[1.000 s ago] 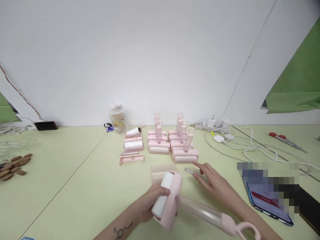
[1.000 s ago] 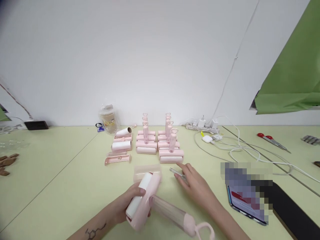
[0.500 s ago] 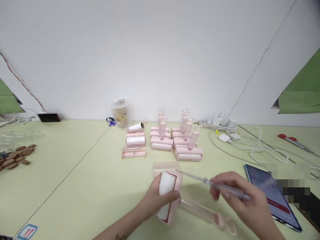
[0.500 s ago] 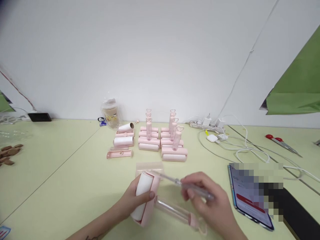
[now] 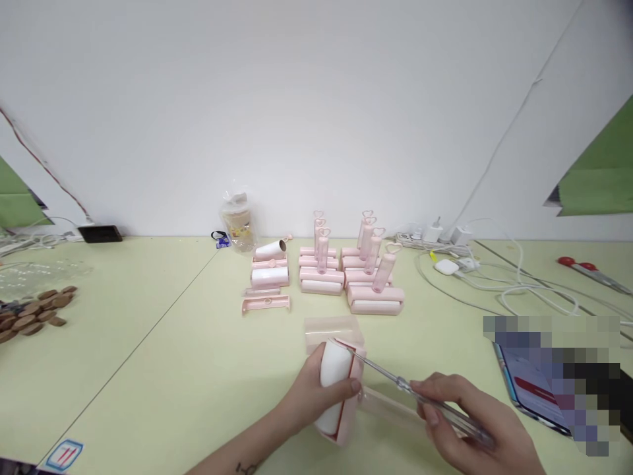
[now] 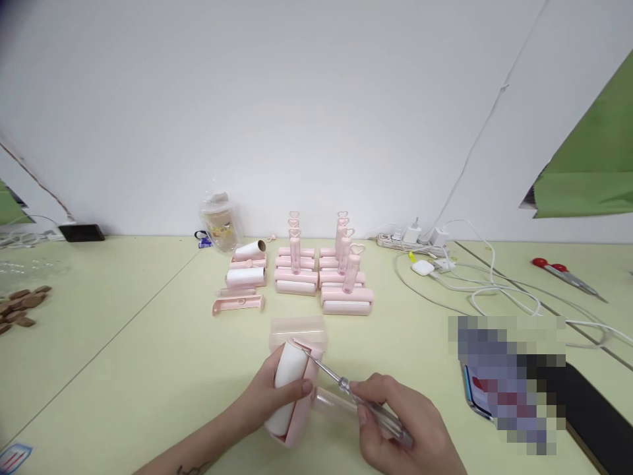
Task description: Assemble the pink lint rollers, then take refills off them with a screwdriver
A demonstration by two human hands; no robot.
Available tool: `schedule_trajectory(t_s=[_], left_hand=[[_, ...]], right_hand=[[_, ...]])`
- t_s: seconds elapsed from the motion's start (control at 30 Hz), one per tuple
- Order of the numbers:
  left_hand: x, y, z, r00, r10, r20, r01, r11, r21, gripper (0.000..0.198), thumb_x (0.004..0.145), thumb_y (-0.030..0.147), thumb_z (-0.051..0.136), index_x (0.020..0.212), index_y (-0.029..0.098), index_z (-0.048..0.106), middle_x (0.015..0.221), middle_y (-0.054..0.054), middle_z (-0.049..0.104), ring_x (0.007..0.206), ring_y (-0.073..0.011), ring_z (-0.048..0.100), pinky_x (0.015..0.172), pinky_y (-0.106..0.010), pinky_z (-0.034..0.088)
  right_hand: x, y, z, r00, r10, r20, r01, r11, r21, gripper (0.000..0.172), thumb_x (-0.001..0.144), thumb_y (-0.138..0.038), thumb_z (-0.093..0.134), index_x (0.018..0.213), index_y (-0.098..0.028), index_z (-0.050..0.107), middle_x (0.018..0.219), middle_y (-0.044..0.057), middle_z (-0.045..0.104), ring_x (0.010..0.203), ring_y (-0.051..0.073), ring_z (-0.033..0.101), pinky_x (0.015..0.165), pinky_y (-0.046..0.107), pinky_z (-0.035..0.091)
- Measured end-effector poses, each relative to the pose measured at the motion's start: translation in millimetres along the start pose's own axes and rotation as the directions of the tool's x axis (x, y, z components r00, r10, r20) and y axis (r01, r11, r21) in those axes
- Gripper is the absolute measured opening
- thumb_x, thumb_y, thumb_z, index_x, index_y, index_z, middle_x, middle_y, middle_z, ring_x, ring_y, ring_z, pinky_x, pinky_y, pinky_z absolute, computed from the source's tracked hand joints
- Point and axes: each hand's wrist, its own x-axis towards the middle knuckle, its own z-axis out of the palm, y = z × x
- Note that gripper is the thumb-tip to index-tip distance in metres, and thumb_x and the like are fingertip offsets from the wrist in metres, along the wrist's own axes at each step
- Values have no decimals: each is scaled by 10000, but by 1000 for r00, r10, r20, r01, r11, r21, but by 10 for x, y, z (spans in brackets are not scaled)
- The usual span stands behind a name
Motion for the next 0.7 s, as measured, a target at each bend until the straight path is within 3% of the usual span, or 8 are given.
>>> schedule_trajectory(t_s=[0.1,0.23,0.3,0.37,0.47,0.53,0.63,0.7], left_hand=[[7,-14,3,1000,6,3,-6,1000,-2,332,692,274,659,976,175,518,783,21,541,747,-152,509,686,-267,412],[12,-32,9,1000,18,22,-17,999,-36,339,704,271,655,994,176,509,799,16,565,755,-156,536,690,-267,422],[12,-35,14,998,20,52,-18,999,-43,346,709,281,652,1003,177,502,801,11,582,751,-164,553,692,-275,431],[7,-30,19,997,24,72,-22,999,-31,353,714,293,648,1011,175,499,809,4,589,756,-171,559,698,-283,435],[-13,-16,27,997,49,52,-50,998,28,361,717,289,645,1029,178,503,855,-3,576,799,-173,542,725,-283,429],[-32,-12,31,997,63,43,-64,998,19,502,724,271,640,1164,209,407,903,-3,573,802,-166,541,736,-287,433],[-52,-24,33,995,93,31,-93,996,3,625,737,259,631,1247,255,270,950,-9,574,803,-167,559,751,-302,441],[-56,-34,33,993,113,17,-113,993,28,544,744,263,627,1195,253,324,962,-16,572,827,-174,563,768,-308,436]], right_hand=[[45,-20,-18,995,-100,30,102,993,-57,169,713,-141,514,809,-267,574,605,-18,641,486,143,600,466,241,474],[112,5,-56,950,-256,179,276,957,-93,307,709,-77,504,941,-278,511,645,-25,646,500,142,609,466,232,473],[138,8,-60,931,-271,245,303,948,-101,325,707,-69,509,960,-274,498,642,-30,626,504,135,594,473,225,473],[152,-2,-45,930,-209,302,244,966,-82,277,719,-88,511,931,-266,503,635,-36,601,515,129,581,486,216,474],[158,-14,12,923,-24,383,47,998,-51,85,780,-195,522,830,-254,488,628,-37,558,543,131,565,500,209,477],[158,-4,65,902,71,425,-59,997,-43,20,831,-250,492,827,-253,473,665,-29,558,590,134,571,531,208,485],[155,36,145,867,10,498,-35,999,41,176,880,-185,402,1006,-276,484,842,2,597,749,134,606,664,217,496],[151,63,182,845,-97,526,49,993,104,309,882,-128,373,1114,-305,473,920,14,588,815,128,607,715,220,485]])
